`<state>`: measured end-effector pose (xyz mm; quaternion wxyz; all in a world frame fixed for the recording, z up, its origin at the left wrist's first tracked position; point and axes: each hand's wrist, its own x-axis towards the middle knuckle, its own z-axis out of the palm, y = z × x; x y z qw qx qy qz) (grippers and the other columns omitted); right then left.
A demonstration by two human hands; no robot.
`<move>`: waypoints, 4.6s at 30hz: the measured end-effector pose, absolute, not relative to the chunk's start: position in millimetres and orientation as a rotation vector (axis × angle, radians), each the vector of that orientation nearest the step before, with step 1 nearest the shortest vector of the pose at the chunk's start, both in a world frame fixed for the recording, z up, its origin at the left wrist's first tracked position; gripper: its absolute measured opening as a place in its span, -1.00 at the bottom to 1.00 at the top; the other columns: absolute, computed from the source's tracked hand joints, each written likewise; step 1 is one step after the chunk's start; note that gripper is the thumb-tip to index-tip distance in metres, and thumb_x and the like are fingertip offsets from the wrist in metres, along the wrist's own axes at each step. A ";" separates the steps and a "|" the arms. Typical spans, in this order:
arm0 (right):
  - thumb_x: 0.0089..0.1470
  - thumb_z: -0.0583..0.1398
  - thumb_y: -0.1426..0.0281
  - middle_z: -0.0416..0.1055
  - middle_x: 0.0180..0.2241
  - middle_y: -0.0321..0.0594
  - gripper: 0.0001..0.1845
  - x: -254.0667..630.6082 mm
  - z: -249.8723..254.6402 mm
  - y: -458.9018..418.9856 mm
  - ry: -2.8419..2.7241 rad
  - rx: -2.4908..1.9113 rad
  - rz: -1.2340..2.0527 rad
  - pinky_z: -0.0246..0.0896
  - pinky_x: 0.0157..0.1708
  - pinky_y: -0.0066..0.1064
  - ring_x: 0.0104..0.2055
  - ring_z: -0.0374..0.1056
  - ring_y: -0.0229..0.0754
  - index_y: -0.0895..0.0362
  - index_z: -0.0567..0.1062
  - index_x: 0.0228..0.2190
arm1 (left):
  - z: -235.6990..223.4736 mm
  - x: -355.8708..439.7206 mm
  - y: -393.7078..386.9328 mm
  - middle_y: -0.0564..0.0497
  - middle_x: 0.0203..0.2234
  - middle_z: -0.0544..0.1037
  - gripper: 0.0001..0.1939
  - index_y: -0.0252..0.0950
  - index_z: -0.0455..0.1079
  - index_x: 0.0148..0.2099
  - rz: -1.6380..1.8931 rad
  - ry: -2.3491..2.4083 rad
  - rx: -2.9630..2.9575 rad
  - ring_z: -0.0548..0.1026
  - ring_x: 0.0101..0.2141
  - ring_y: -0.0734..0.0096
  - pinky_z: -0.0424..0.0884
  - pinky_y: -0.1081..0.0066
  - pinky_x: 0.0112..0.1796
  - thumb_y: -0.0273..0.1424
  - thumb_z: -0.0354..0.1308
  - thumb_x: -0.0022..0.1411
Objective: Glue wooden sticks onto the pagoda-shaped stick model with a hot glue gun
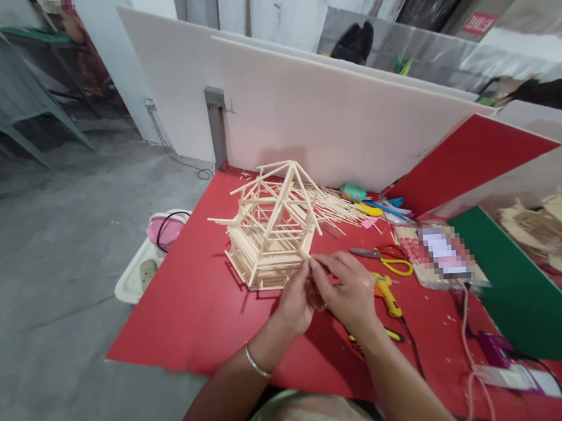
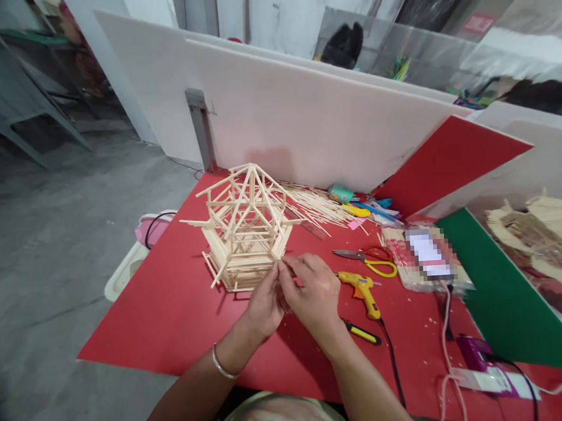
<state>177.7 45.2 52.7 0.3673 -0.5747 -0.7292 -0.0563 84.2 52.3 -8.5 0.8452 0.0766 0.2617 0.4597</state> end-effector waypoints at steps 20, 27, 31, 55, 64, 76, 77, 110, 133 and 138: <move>0.24 0.22 0.37 0.51 -0.40 -0.22 -0.82 178.9 54.8 47.1 -1.940 -1.436 -0.169 0.28 -0.28 -0.38 -0.35 0.38 -0.23 0.10 0.65 -0.22 | -11.5 85.5 53.3 0.17 -0.63 0.36 -0.42 -0.27 0.36 -0.31 0.999 0.596 0.191 0.30 -0.66 0.57 0.16 0.51 -0.60 0.13 0.39 -0.05; 0.20 0.27 0.30 0.54 -0.31 -0.17 -0.74 184.7 54.7 40.9 -1.888 -1.446 -0.122 0.34 -0.24 -0.37 -0.29 0.45 -0.20 0.12 0.61 -0.10 | -15.0 85.6 50.8 0.18 -0.64 0.36 -0.45 -0.27 0.37 -0.30 1.029 0.593 0.206 0.31 -0.66 0.56 0.19 0.53 -0.62 0.09 0.40 -0.01; 0.22 0.24 0.33 0.54 -0.29 -0.19 -0.78 198.5 57.4 28.5 -1.805 -1.447 -0.087 0.33 -0.22 -0.39 -0.29 0.44 -0.23 0.09 0.60 -0.11 | -5.4 80.0 50.5 0.05 -0.44 0.53 -0.53 -0.30 0.48 -0.10 0.969 0.409 0.212 0.39 -0.57 0.58 0.14 0.60 -0.65 -0.02 0.34 0.16; 0.10 0.08 0.17 0.53 -0.02 0.07 -0.52 397.0 -36.8 5.4 -1.616 -2.672 0.582 0.30 -0.20 -0.14 -0.03 0.49 0.20 0.09 0.50 -0.01 | 19.1 55.9 15.8 0.06 -0.48 0.52 -0.84 -0.25 0.53 -0.32 1.566 1.378 1.221 0.42 -0.45 0.49 0.35 0.50 -0.38 -0.27 0.35 0.14; 0.05 0.13 0.06 0.58 -0.32 -0.12 -0.48 408.9 -31.1 -21.6 -1.441 -2.068 0.716 0.28 -0.37 -0.31 -0.32 0.47 -0.01 0.15 0.58 -0.13 | 24.4 51.9 16.2 0.07 -0.49 0.48 -0.79 -0.25 0.49 -0.30 1.526 1.630 1.548 0.39 -0.48 0.47 0.31 0.47 -0.41 -0.22 0.22 0.28; 0.13 0.16 0.32 0.45 -0.37 -0.23 -0.85 296.3 53.8 26.5 -1.623 -1.389 0.451 0.14 -0.40 -0.42 -0.41 0.30 -0.23 0.13 0.46 -0.32 | 25.2 43.3 42.0 -0.18 0.12 0.46 -0.68 -0.24 0.50 0.04 1.430 1.813 1.815 0.44 -0.48 0.54 0.45 0.38 -0.40 -0.26 0.21 0.28; 0.13 0.15 0.35 0.45 -0.36 -0.21 -0.88 288.9 50.8 31.5 -1.655 -1.367 0.396 0.14 -0.38 -0.41 -0.40 0.30 -0.22 0.13 0.46 -0.31 | 23.3 41.9 42.4 -0.19 0.14 0.45 -0.65 -0.24 0.49 0.07 1.405 1.825 1.824 0.43 -0.48 0.54 0.46 0.37 -0.39 -0.26 0.21 0.28; 0.14 0.21 0.48 0.53 -0.20 -0.14 -0.82 258.7 2.7 35.9 -1.593 -1.108 0.306 0.40 -0.14 -0.32 -0.17 0.48 -0.14 0.11 0.53 -0.19 | 5.6 39.1 41.9 -0.18 0.21 0.41 -0.56 -0.19 0.38 0.24 1.374 1.830 2.047 0.41 0.17 0.06 0.47 0.10 0.07 -0.34 0.17 0.34; 0.14 0.24 0.46 0.55 -0.24 -0.16 -0.85 263.1 5.9 30.4 -1.557 -1.132 0.299 0.42 -0.17 -0.34 -0.22 0.50 -0.15 0.12 0.56 -0.22 | 1.3 39.6 43.2 -0.17 0.21 0.41 -0.55 -0.18 0.37 0.25 1.408 1.831 2.075 0.42 0.16 0.10 0.49 0.12 0.05 -0.37 0.16 0.33; 0.14 0.23 0.46 0.55 -0.23 -0.15 -0.85 260.4 7.6 34.2 -1.564 -1.116 0.317 0.40 -0.20 -0.35 -0.23 0.49 -0.15 0.11 0.56 -0.22 | 1.9 39.2 42.1 -0.20 0.21 0.40 -0.54 -0.19 0.37 0.25 1.385 1.828 2.045 0.44 0.13 0.09 0.49 0.11 0.04 -0.37 0.17 0.32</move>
